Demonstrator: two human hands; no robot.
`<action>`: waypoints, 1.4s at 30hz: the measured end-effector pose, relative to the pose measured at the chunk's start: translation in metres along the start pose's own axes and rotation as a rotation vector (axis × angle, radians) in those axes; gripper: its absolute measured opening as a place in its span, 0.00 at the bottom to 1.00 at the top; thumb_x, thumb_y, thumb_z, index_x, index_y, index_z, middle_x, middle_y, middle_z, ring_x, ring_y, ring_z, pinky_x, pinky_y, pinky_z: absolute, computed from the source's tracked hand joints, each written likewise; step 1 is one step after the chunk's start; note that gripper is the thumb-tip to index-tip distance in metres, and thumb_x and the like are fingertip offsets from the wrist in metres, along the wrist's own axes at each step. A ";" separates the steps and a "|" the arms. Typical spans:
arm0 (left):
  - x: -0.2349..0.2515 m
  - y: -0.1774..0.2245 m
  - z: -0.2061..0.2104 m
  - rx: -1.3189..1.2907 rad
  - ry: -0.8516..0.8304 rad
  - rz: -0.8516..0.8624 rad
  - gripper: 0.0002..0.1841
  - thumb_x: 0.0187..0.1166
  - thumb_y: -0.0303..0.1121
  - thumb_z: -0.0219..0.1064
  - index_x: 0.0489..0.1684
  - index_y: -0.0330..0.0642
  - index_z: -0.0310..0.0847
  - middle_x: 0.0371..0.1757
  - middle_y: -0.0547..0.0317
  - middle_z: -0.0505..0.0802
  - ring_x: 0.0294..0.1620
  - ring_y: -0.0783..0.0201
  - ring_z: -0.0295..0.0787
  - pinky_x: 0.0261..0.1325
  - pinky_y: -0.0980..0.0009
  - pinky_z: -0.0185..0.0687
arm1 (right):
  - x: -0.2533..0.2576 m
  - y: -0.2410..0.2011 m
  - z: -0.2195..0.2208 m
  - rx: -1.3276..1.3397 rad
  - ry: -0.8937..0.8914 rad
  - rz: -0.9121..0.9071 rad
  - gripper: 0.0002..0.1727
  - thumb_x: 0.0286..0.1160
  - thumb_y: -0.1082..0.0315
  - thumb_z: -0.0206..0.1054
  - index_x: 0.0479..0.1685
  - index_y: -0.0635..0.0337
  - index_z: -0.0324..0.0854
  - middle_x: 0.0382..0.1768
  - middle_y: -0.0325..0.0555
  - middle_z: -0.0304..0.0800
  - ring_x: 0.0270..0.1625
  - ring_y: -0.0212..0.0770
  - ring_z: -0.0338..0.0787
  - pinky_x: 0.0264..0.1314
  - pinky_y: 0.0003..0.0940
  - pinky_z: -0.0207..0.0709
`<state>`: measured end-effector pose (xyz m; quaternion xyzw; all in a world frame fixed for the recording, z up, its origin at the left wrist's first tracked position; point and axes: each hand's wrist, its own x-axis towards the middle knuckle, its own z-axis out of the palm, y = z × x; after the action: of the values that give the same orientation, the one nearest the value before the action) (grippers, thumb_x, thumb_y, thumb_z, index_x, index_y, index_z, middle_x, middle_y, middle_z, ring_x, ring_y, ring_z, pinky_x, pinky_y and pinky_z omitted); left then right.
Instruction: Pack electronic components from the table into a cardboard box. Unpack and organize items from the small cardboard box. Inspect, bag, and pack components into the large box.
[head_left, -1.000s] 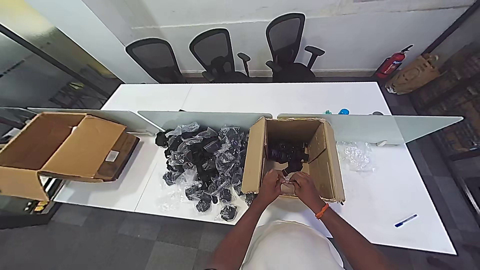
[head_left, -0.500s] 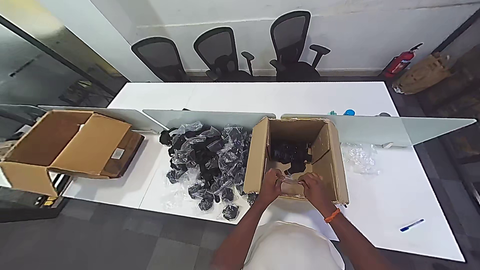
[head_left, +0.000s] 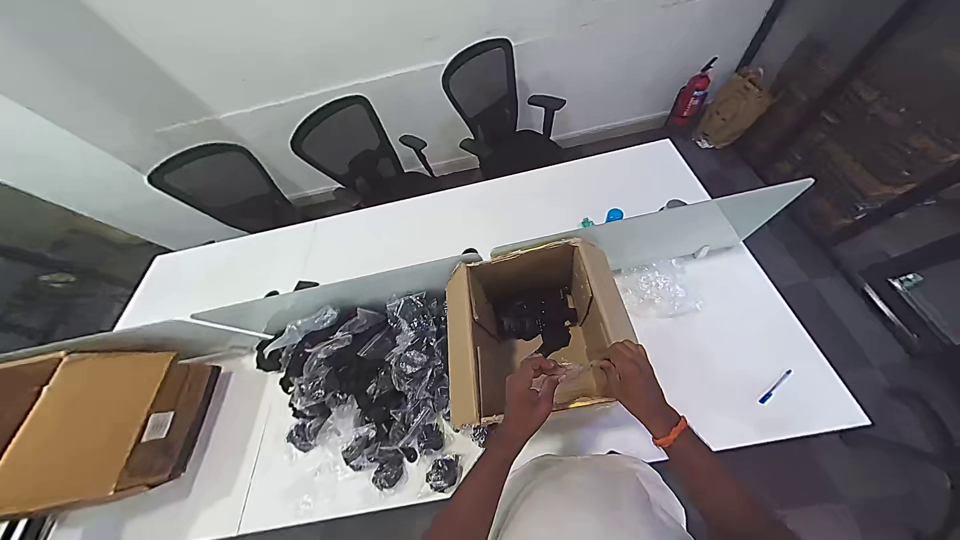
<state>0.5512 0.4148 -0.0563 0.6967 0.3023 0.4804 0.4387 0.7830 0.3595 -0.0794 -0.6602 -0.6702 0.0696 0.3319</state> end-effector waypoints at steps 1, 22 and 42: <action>0.005 0.002 0.008 -0.005 -0.015 0.013 0.11 0.73 0.19 0.72 0.50 0.33 0.81 0.49 0.50 0.97 0.52 0.56 0.97 0.62 0.58 0.94 | -0.002 0.007 -0.005 0.054 0.033 0.044 0.12 0.81 0.58 0.64 0.38 0.54 0.89 0.37 0.43 0.90 0.48 0.46 0.88 0.58 0.47 0.78; -0.036 -0.042 0.058 0.941 0.018 -0.239 0.16 0.77 0.41 0.63 0.55 0.45 0.89 0.50 0.54 0.95 0.51 0.53 0.93 0.54 0.51 0.90 | 0.083 0.293 0.010 0.591 0.453 0.922 0.18 0.80 0.72 0.67 0.63 0.73 0.75 0.41 0.58 0.90 0.34 0.44 0.93 0.41 0.41 0.90; -0.047 -0.037 0.040 0.499 -0.125 -0.095 0.12 0.79 0.35 0.65 0.52 0.40 0.88 0.48 0.53 0.94 0.46 0.62 0.92 0.51 0.62 0.92 | 0.051 0.199 -0.008 0.744 0.678 0.734 0.34 0.72 0.78 0.66 0.81 0.73 0.62 0.75 0.68 0.74 0.55 0.49 0.92 0.56 0.43 0.89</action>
<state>0.5723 0.3782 -0.1146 0.7968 0.4160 0.3258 0.2932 0.9589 0.4283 -0.1613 -0.6732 -0.1879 0.1944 0.6883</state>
